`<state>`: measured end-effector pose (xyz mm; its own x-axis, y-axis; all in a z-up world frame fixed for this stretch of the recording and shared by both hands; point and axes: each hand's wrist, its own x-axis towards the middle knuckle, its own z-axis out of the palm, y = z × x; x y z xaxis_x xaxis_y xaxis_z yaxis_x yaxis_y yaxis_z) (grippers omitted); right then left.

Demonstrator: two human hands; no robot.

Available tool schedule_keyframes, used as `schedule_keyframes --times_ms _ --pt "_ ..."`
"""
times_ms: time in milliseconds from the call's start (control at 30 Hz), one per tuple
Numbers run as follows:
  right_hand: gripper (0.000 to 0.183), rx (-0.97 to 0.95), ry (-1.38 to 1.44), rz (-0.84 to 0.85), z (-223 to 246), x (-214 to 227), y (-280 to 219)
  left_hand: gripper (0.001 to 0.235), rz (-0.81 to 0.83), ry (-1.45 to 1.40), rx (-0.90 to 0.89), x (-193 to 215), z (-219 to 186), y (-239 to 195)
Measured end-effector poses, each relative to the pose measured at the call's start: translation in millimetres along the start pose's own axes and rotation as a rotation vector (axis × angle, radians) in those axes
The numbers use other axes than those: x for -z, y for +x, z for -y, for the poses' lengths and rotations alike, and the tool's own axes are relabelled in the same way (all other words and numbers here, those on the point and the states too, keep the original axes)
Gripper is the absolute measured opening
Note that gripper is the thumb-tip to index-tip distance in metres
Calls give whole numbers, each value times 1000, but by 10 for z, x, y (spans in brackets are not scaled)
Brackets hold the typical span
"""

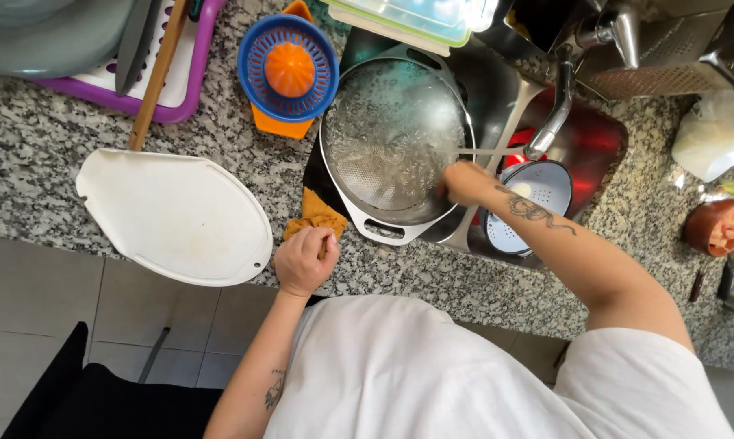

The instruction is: The person removes a pan from the stove and carries it to the sink. They scrub the pan with a steel wool pad under running water, rinse it, and place it back on the stove. The person then cleans the sink drain and washes their hands.

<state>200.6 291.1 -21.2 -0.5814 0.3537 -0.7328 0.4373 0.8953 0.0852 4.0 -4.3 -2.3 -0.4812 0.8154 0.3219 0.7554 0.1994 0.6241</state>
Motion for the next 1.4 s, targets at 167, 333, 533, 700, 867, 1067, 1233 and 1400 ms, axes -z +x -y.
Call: schedule_keyframes --times_ms 167,333,533,700,867,1067,1233,1400 --pt "24 204 1319 238 916 1114 -259 6 20 -34 16 0 -3 -9" --pt "31 99 1779 47 1215 996 -117 5 16 -41 13 40 -54 60" --pt "26 191 721 240 258 337 -239 5 22 -43 18 48 -44 48" --pt "30 288 1029 211 1004 857 -107 5 14 -37 -1 92 -106 119" --pt "27 -422 2130 -379 1489 720 1428 9 18 -22 23 97 -131 139" --pt "27 -702 2813 -618 388 -335 2773 7 1 -32 22 -14 -53 17" --pt "34 -426 2191 -504 1204 827 1589 8 13 -29 29 -7 -44 27" --pt "36 -398 2109 -514 1019 620 1820 9 24 -36 20 -6 -42 45"
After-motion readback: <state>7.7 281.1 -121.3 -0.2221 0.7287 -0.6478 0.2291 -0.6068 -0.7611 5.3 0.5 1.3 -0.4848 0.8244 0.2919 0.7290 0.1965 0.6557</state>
